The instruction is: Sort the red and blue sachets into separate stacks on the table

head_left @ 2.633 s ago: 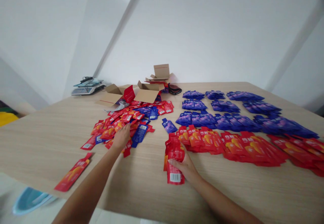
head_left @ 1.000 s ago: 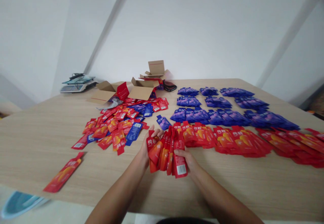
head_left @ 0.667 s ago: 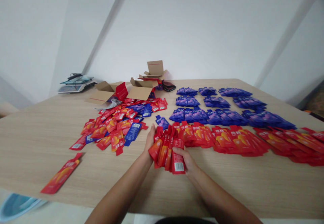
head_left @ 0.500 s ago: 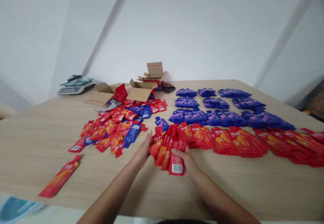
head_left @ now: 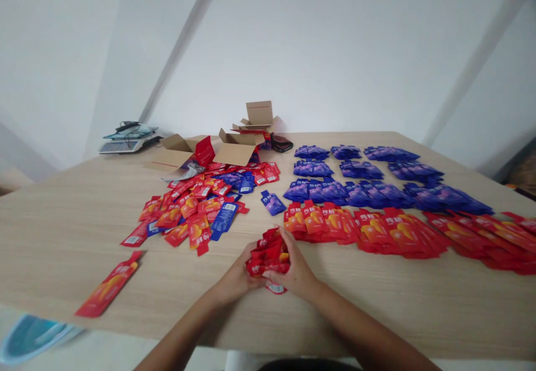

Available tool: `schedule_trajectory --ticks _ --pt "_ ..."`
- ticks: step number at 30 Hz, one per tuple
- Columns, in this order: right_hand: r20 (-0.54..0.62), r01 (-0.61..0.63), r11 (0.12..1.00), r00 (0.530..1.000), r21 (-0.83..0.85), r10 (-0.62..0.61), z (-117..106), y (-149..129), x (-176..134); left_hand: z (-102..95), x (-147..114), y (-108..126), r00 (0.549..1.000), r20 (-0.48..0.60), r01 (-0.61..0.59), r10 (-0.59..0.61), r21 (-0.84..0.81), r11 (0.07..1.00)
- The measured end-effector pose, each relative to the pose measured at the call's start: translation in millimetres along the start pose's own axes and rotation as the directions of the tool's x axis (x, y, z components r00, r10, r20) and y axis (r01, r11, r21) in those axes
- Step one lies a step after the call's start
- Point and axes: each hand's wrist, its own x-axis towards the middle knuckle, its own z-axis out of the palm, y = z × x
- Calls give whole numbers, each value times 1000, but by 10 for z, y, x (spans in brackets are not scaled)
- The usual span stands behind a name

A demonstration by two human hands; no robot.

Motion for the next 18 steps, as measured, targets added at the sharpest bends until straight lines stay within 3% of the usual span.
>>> schedule_trajectory --ticks 6,10,14,16,18 --pt "3 -169 980 986 109 169 42 -82 -19 140 -67 97 993 -80 -93 88 -60 994" --pt "13 -178 973 984 143 178 -23 -89 -40 264 -5 28 988 -38 -156 153 -106 982" --pt "74 -212 962 977 172 202 -61 -54 -65 278 57 -94 991 44 -124 129 -92 988" --pt "69 -241 956 970 168 232 -54 -57 -67 237 66 -128 993 40 -112 112 -14 994" --pt "48 -247 954 969 167 243 -41 -74 -64 148 53 -118 993 -19 -114 119 178 978"
